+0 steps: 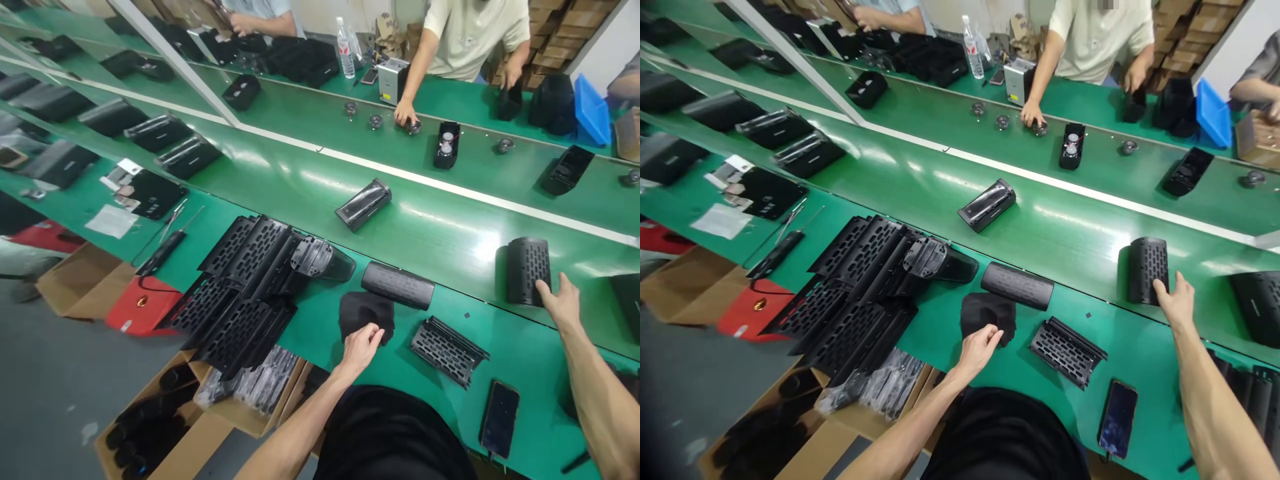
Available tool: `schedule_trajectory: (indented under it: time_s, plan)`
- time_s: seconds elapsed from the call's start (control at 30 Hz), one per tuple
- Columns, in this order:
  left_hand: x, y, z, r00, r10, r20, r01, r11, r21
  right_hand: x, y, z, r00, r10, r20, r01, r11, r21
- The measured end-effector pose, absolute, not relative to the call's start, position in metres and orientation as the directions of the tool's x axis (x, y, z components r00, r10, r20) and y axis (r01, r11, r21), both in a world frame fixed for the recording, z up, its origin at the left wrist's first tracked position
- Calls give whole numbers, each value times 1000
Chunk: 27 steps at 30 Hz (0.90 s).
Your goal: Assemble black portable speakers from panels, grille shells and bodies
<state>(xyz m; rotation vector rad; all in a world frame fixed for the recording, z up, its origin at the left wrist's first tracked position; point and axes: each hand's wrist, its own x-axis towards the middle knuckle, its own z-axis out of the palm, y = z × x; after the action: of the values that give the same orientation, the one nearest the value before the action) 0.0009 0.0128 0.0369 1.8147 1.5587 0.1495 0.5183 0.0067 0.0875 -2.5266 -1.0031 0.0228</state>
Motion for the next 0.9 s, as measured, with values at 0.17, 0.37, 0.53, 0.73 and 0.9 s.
schedule_trajectory:
  time_s: [0.17,0.37,0.53,0.73,0.9]
  plan:
    - [29,11,51,499,826,-262,671,-177,720,395,-32,125,749,662,32,425,-443,-789]
    - [69,10,73,744,659,-114,442,-357,823,244,-71,106,290,891,-350,15,-370,-929]
    - [78,11,77,738,651,-176,464,-300,834,230,-83,79,436,757,-487,-100,-498,-862]
    - [84,11,62,634,707,-312,572,-158,805,247,-109,62,628,642,-439,51,-597,-800]
    - [89,12,50,525,748,-406,674,-74,735,268,-129,53,732,526,-433,77,-696,-714]
